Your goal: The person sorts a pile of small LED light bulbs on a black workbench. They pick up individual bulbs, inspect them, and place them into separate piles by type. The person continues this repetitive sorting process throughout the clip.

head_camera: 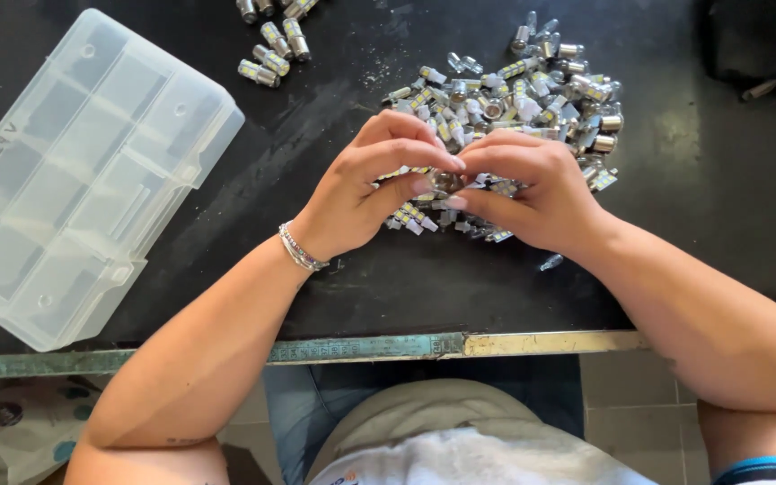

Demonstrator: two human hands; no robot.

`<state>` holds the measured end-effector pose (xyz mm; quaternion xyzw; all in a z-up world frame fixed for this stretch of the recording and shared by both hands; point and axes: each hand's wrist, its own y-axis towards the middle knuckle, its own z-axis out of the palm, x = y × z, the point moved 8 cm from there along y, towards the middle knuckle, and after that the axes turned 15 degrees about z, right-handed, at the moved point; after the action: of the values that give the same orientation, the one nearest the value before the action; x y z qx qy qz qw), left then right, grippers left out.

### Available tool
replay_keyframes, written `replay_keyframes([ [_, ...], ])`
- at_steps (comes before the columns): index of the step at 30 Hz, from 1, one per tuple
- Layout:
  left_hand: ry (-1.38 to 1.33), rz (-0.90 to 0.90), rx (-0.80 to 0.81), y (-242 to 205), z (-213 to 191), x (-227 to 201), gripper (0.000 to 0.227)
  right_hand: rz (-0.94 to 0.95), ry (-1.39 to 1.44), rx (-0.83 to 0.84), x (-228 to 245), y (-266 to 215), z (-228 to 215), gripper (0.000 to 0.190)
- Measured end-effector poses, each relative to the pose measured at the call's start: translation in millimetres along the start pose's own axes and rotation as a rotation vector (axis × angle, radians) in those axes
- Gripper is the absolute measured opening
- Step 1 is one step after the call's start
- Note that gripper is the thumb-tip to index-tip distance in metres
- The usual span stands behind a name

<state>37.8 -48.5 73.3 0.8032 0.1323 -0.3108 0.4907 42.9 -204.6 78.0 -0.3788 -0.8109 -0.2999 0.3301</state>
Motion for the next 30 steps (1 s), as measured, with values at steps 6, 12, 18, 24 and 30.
replay_keyframes([
  [6, 0.139, -0.006, 0.004, -6, -3, 8, 0.027, -0.129, -0.142, -0.108, 1, 9, -30, 0.018],
  [12, 0.196, -0.030, -0.036, -7, -11, 11, 0.026, 0.290, -0.622, -0.534, -169, 0, -154, 0.022],
  [18, 0.215, -0.024, -0.015, -9, -8, 17, 0.023, 0.262, -0.774, -0.467, -199, -5, -158, 0.024],
  [24, 0.279, -0.020, 0.059, -8, -11, 15, 0.023, 0.348, -0.788, -0.445, -206, -3, -159, 0.023],
  [30, 0.266, -0.065, -0.051, -9, -25, 23, 0.024, 0.179, -0.544, -0.418, -154, 7, -147, 0.022],
])
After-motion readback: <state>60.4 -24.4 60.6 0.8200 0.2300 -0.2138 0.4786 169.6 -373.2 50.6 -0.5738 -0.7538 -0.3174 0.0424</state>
